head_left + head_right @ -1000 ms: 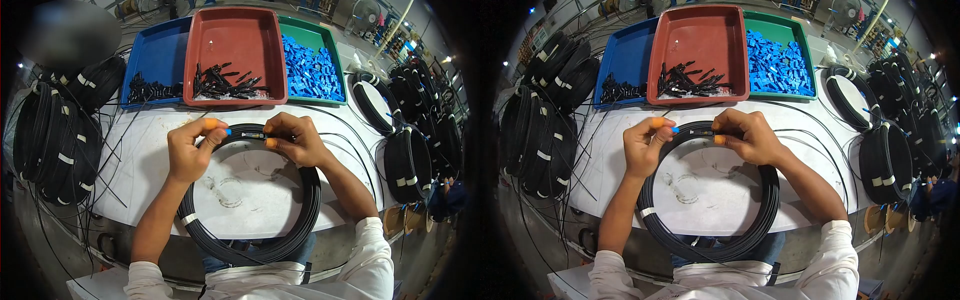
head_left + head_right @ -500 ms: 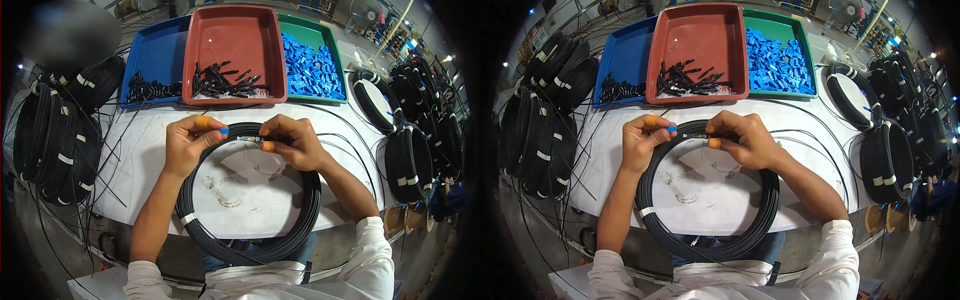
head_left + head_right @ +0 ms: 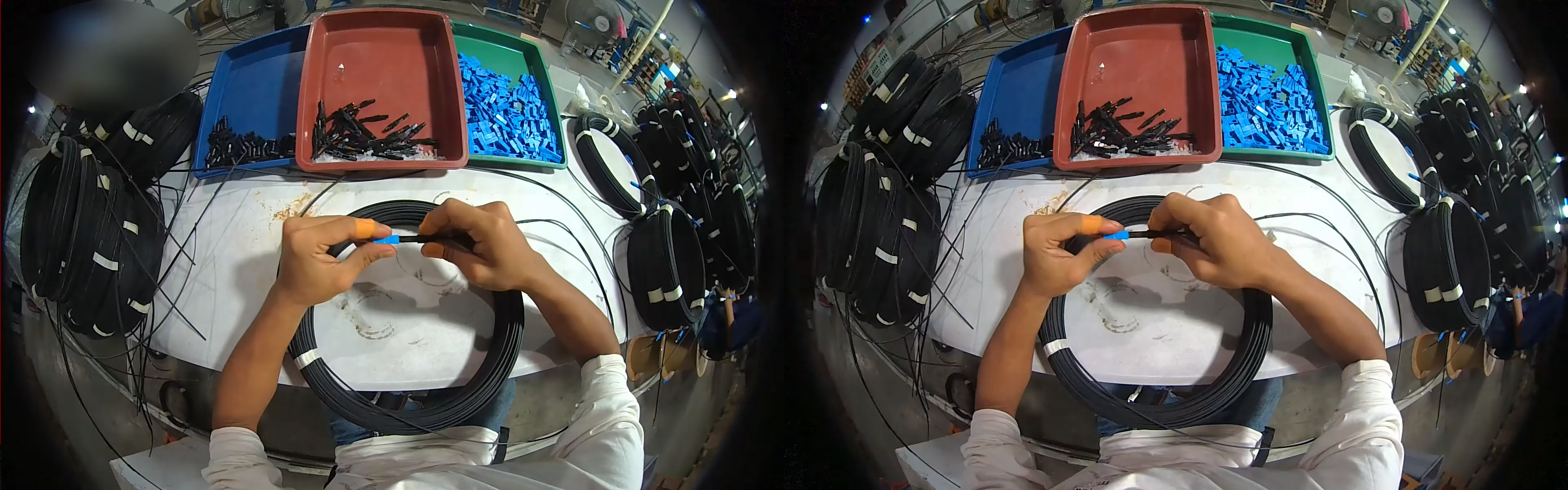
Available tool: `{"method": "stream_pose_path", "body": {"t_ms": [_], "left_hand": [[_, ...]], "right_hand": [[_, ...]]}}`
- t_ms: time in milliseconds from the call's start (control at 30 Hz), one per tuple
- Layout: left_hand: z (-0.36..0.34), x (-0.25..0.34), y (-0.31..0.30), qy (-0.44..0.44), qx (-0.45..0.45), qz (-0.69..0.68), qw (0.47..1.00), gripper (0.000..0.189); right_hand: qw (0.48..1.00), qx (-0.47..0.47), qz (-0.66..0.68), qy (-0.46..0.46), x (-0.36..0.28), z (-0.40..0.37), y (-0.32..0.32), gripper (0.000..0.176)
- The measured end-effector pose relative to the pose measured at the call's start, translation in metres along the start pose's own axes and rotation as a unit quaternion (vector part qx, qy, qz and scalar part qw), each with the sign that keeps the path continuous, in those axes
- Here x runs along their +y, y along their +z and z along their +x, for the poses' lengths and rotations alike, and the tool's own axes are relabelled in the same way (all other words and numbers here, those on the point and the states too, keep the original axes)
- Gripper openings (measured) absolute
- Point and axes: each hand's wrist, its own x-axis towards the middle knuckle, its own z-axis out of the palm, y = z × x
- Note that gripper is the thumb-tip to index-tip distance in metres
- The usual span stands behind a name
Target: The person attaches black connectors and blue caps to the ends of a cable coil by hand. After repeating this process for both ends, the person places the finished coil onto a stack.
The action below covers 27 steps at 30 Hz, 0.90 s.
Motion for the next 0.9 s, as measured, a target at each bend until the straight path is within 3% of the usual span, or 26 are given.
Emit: {"method": "stream_pose_path", "body": {"t_ms": [233,333,367,433,467,567,700,767,800,900], "left_hand": [[0.002,0.003,0.004,0.007,0.024,0.033,0.999,0.024],[0.010,0.002,0.000,0.137,0.084,0.111,0.981,0.037],[0.008,0.003,0.000,0.137,0.086,0.113,0.980,0.037],[-0.001,0.006,0.004,0.058,0.064,0.107,0.990,0.032],[-0.001,0.002,0.005,0.102,0.071,0.119,0.985,0.032],[-0.001,0.006,0.012,0.072,0.095,0.099,0.988,0.029],[-0.005,0.007,0.017,0.093,0.095,0.156,0.979,0.031],[-0.002,0.002,0.023,0.152,0.091,0.108,0.978,0.034],[-0.001,0.008,0.024,0.101,0.068,0.077,0.990,0.037],[0.002,0.005,0.025,0.101,0.044,0.067,0.992,0.038]], "right_hand": [[0.999,0.019,-0.037,-0.002,0.007,0.002,0.018,0.029],[0.998,0.060,-0.013,-0.015,0.014,0.004,0.023,0.024],[0.997,0.077,-0.004,-0.031,0.014,0.005,0.024,0.024],[0.996,0.081,-0.010,-0.040,0.010,0.005,0.024,0.024],[0.995,0.086,-0.017,-0.048,0.009,0.005,0.024,0.024],[0.988,0.107,-0.061,-0.089,0.013,0.004,0.026,0.024],[0.991,0.109,-0.049,-0.061,0.003,0.001,0.031,0.024],[0.984,0.145,-0.066,-0.082,0.002,0.002,0.031,0.027],[0.984,0.144,-0.067,-0.080,0.001,0.002,0.032,0.027],[0.987,0.147,-0.022,-0.063,-0.001,0.004,0.034,0.027]]}}
